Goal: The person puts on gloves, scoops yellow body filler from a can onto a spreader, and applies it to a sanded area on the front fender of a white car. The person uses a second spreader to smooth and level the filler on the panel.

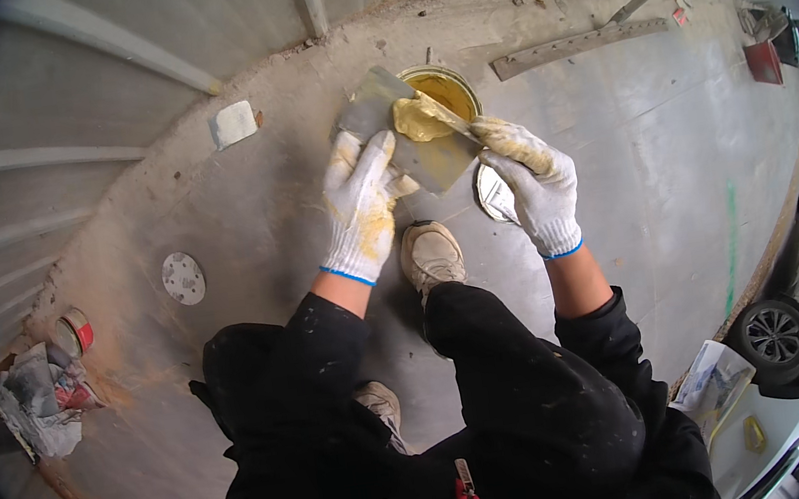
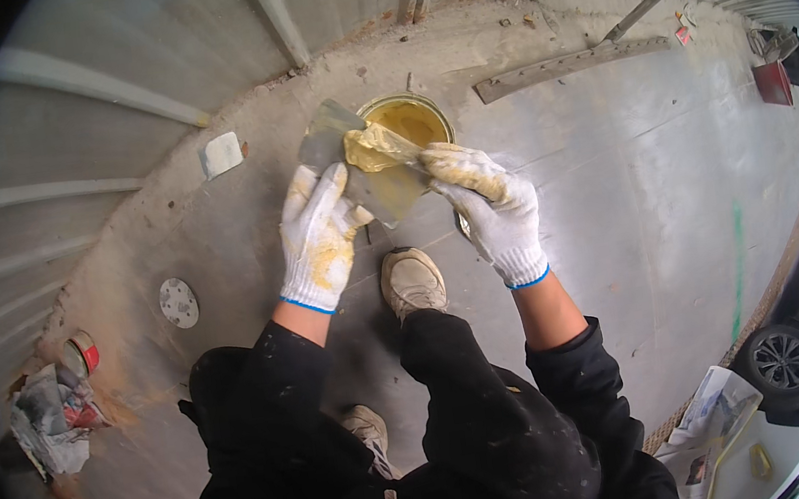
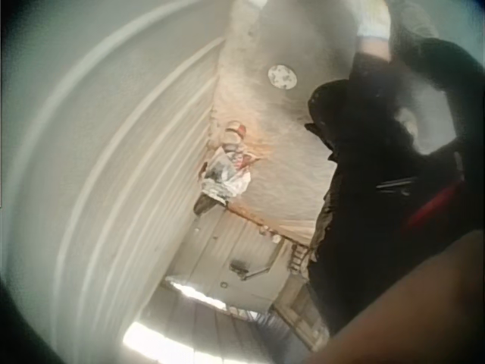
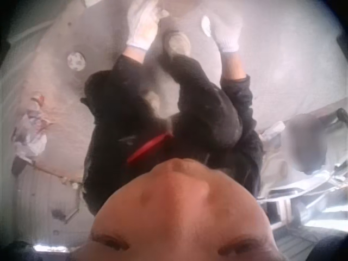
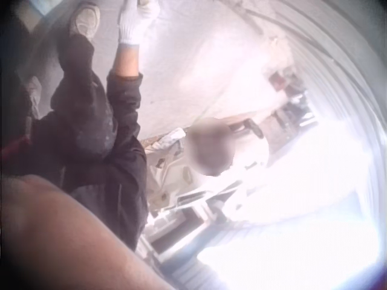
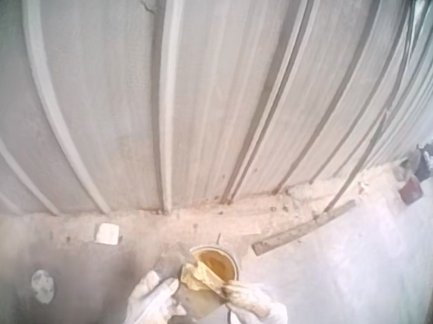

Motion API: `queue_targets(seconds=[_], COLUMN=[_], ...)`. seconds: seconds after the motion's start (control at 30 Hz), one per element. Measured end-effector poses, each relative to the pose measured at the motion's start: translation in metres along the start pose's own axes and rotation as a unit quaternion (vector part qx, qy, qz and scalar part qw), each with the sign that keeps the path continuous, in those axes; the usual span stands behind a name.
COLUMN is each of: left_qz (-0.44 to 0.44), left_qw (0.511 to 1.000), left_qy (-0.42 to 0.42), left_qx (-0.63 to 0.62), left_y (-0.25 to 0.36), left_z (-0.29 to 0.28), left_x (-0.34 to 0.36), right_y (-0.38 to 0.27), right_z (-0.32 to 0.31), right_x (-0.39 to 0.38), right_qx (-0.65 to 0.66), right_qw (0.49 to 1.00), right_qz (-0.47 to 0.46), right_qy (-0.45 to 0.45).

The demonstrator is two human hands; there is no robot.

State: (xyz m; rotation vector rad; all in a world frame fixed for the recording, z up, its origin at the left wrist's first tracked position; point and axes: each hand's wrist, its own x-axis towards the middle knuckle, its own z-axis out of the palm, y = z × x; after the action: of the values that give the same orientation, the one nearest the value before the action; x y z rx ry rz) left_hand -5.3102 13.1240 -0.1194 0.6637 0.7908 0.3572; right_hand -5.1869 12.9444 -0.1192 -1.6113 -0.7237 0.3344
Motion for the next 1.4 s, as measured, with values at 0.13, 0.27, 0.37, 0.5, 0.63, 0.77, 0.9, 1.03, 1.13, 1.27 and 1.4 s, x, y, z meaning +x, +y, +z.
queue_targets(seconds=[0.13, 0.27, 0.37, 0.5, 0.63, 0.77, 0.9, 1.03, 1.13, 1.27, 1.4], left_qz=[0.043, 0.052, 0.117, 0.282, 0.297, 0.205, 0.22, 0.117, 0.124, 0.121, 0.122], left_qw=[0.999, 0.998, 0.992, 0.958, 0.948, 0.92, 0.928, 0.991, 0.991, 0.992, 0.992], left_qy=[-0.027, -0.005, 0.024, 0.057, 0.028, 0.004, -0.027, 0.005, -0.002, 0.034, -0.045], left_qx=[-0.001, -0.024, -0.038, 0.008, 0.11, 0.334, 0.299, 0.063, 0.043, 0.033, -0.001], left_y=[0.005, 0.009, 0.013, 0.016, 0.011, -0.001, -0.016, -0.015, -0.008, -0.002, -0.002], left_z=[-0.012, -0.013, -0.005, 0.011, 0.019, 0.013, 0.006, -0.002, -0.006, -0.008, -0.01], left_x=[-0.015, -0.017, -0.012, -0.007, -0.018, -0.036, -0.037, -0.026, -0.024, -0.028, -0.027], right_y=[0.006, -0.004, -0.015, -0.021, -0.022, -0.027, -0.026, -0.017, -0.007, 0.006, 0.02], right_z=[-0.021, -0.034, -0.026, 0.01, 0.036, 0.03, 0.012, -0.002, -0.008, -0.02, -0.028], right_x=[0.008, 0.025, 0.022, 0.01, 0.012, 0.017, 0.008, -0.005, -0.004, 0.001, 0.0], right_qx=[-0.205, -0.362, -0.116, 0.425, 0.427, 0.438, 0.44, 0.151, -0.053, -0.284, -0.339], right_qw=[0.968, 0.892, 0.992, 0.86, 0.825, 0.83, 0.868, 0.986, 0.991, 0.94, 0.914], right_qz=[-0.127, -0.262, -0.024, 0.24, 0.354, 0.338, 0.201, 0.066, -0.102, -0.17, -0.2], right_qy=[-0.077, -0.069, 0.034, 0.153, 0.107, 0.079, 0.115, -0.005, -0.066, -0.084, -0.098])
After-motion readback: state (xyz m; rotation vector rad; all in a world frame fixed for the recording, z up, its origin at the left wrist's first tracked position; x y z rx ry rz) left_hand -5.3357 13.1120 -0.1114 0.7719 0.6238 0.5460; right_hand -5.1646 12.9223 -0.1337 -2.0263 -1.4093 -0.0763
